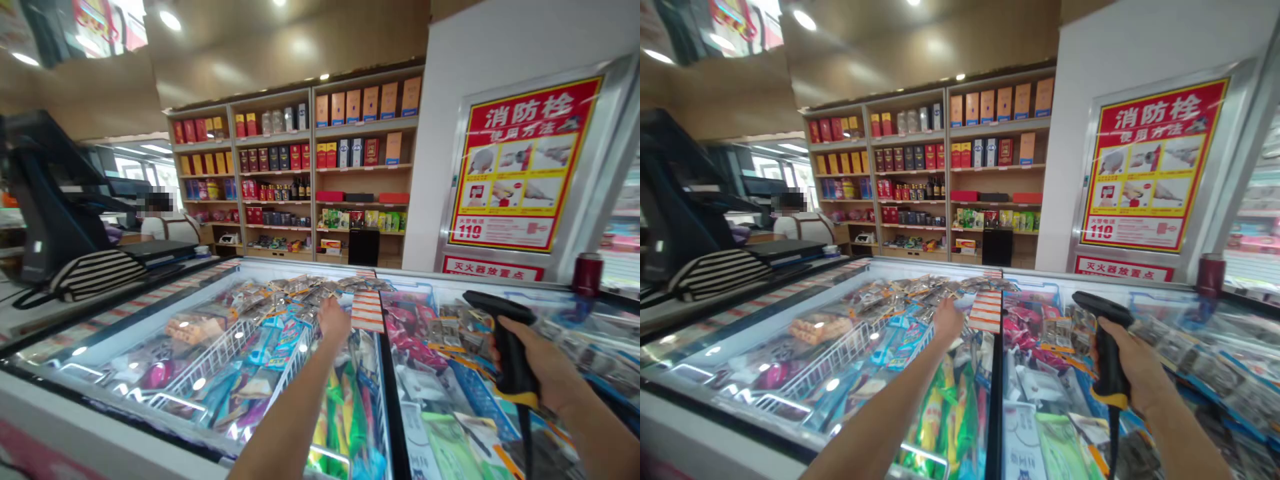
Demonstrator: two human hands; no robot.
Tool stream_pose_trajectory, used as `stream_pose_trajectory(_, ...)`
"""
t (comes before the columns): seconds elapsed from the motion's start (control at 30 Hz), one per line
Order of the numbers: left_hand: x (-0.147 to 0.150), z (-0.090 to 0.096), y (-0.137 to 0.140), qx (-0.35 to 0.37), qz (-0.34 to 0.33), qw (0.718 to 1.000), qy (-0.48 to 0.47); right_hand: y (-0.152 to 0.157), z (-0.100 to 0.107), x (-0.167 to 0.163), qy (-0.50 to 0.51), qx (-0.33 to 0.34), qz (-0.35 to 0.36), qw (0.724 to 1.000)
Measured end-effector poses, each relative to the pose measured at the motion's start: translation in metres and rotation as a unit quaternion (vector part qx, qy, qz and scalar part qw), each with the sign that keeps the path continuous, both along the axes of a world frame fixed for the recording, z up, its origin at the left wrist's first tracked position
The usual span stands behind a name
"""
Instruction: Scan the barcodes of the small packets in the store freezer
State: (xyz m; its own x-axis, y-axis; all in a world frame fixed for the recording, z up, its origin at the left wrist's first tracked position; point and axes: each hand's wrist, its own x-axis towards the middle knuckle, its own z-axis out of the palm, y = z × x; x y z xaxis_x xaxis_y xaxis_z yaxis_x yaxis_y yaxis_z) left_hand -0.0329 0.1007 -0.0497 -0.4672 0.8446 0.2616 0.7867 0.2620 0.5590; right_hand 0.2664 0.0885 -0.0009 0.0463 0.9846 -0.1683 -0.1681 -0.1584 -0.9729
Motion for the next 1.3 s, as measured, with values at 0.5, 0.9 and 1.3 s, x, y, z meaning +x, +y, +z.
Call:
stream_pose_trajectory(0.5,-0.044,-0.01,-0.055,-0.04,0.045,0.998,-0.017,-0.015,-0.007,-0.103,-0.015,-0.005,0.142,0.99)
stream_pose_trajectory(0.9,-0.042,-0.026,-0.016,0.166,0.004,0.899,-0.406,-0.044,-0.012,-0.118,-0.013,-0.017,0.238,0.971)
stream_pose_trajectory(1.3,-0.061,-0.028,-0.014,0.267,-0.01,0.826,-0.496,-0.047,-0.022,-0.124,-0.032,-0.032,0.267,0.963)
